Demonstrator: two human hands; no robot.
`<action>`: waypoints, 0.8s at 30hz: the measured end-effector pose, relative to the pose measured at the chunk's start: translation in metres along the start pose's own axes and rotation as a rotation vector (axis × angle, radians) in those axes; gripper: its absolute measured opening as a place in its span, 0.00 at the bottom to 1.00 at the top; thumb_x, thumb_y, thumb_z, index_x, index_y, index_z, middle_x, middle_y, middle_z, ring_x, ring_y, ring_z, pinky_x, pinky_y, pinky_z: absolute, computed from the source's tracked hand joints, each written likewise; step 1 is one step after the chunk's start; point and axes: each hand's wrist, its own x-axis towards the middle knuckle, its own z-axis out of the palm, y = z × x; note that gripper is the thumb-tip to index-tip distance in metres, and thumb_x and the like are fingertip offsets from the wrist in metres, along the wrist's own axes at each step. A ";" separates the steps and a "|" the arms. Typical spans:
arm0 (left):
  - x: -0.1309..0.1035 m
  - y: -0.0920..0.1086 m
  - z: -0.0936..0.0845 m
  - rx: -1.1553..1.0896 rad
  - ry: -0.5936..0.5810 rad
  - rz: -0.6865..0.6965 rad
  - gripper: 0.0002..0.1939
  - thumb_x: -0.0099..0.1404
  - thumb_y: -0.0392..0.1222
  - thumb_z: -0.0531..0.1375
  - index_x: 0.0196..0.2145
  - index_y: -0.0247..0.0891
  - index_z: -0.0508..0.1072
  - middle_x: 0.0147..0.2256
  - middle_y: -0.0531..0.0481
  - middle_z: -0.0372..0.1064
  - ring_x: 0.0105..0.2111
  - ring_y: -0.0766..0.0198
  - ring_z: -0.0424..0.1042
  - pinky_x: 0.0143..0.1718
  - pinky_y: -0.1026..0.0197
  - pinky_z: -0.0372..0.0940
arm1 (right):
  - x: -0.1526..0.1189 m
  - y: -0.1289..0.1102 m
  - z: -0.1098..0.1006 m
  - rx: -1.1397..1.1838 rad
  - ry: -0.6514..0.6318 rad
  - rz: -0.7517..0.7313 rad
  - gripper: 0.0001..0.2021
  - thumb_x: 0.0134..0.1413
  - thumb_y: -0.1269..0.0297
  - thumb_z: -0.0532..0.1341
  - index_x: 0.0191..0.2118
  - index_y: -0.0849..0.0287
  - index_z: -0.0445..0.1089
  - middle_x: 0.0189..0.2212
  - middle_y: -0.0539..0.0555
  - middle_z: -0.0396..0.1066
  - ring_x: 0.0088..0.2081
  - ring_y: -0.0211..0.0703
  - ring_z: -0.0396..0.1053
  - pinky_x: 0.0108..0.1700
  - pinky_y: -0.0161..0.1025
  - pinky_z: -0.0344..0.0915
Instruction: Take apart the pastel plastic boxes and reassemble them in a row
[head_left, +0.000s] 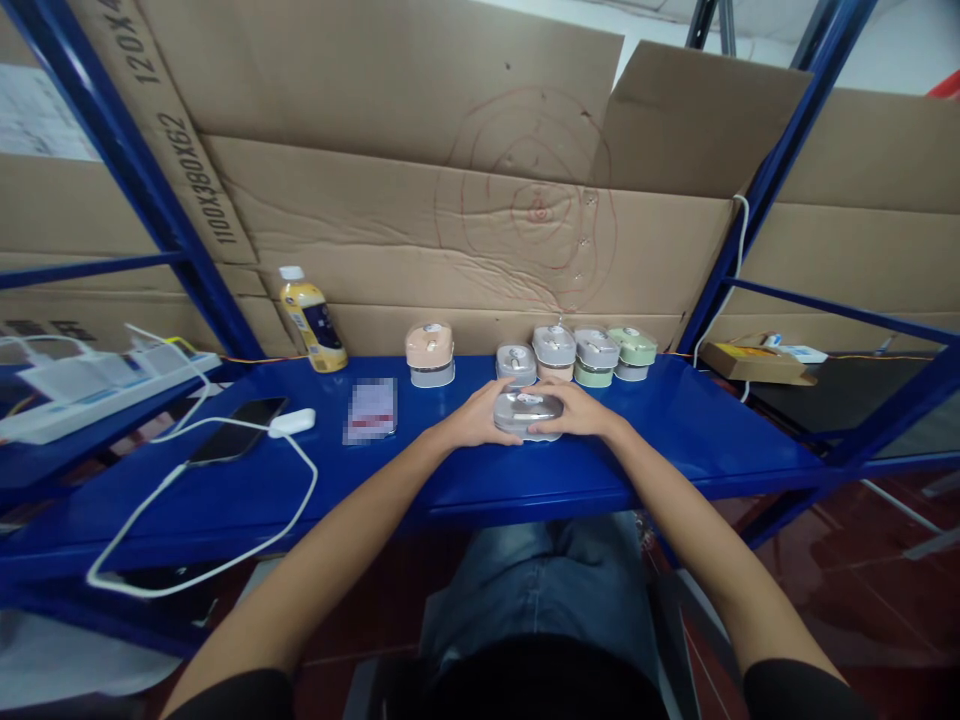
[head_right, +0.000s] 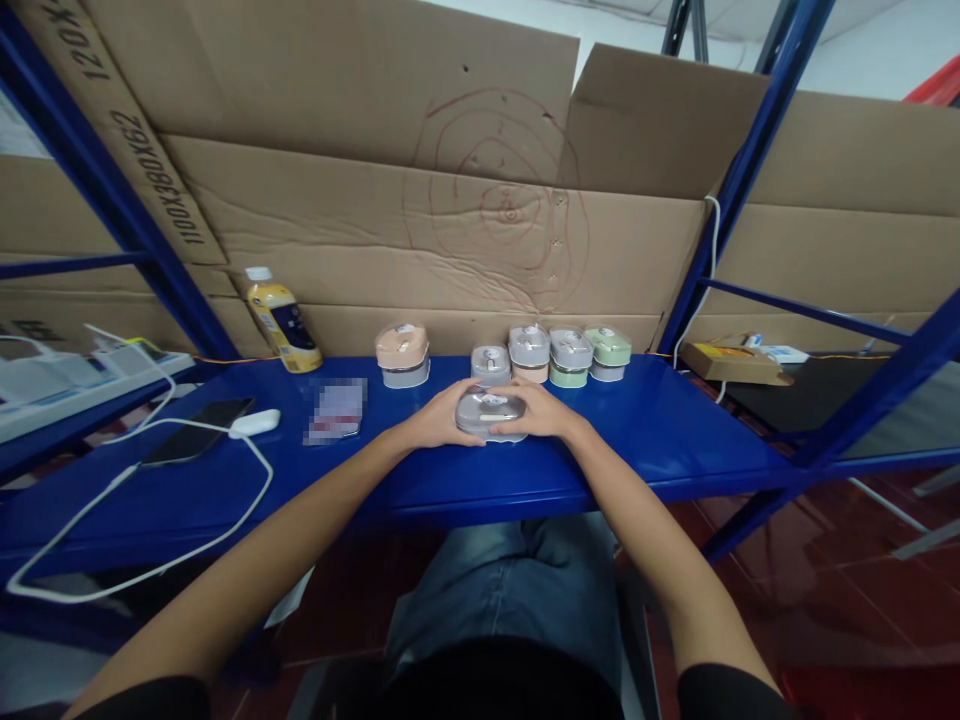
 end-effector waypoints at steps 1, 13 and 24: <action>0.000 -0.001 0.001 -0.015 0.006 -0.008 0.61 0.44 0.57 0.77 0.69 0.38 0.57 0.66 0.33 0.61 0.65 0.37 0.63 0.65 0.37 0.60 | 0.000 -0.001 0.000 -0.008 0.002 -0.001 0.35 0.50 0.47 0.74 0.63 0.51 0.71 0.52 0.58 0.74 0.54 0.55 0.72 0.60 0.55 0.67; 0.002 -0.009 -0.001 -0.023 -0.025 0.020 0.52 0.47 0.55 0.77 0.65 0.39 0.63 0.61 0.38 0.68 0.60 0.40 0.69 0.62 0.40 0.63 | -0.011 0.001 0.008 -0.094 -0.024 0.038 0.38 0.57 0.41 0.68 0.70 0.47 0.63 0.65 0.61 0.63 0.64 0.61 0.66 0.66 0.58 0.63; 0.002 -0.014 -0.003 -0.066 -0.047 0.029 0.51 0.48 0.55 0.76 0.66 0.41 0.63 0.63 0.38 0.66 0.63 0.39 0.66 0.65 0.37 0.59 | -0.022 0.001 0.005 -0.100 -0.048 -0.008 0.44 0.54 0.43 0.71 0.73 0.48 0.56 0.69 0.61 0.58 0.68 0.63 0.60 0.66 0.60 0.62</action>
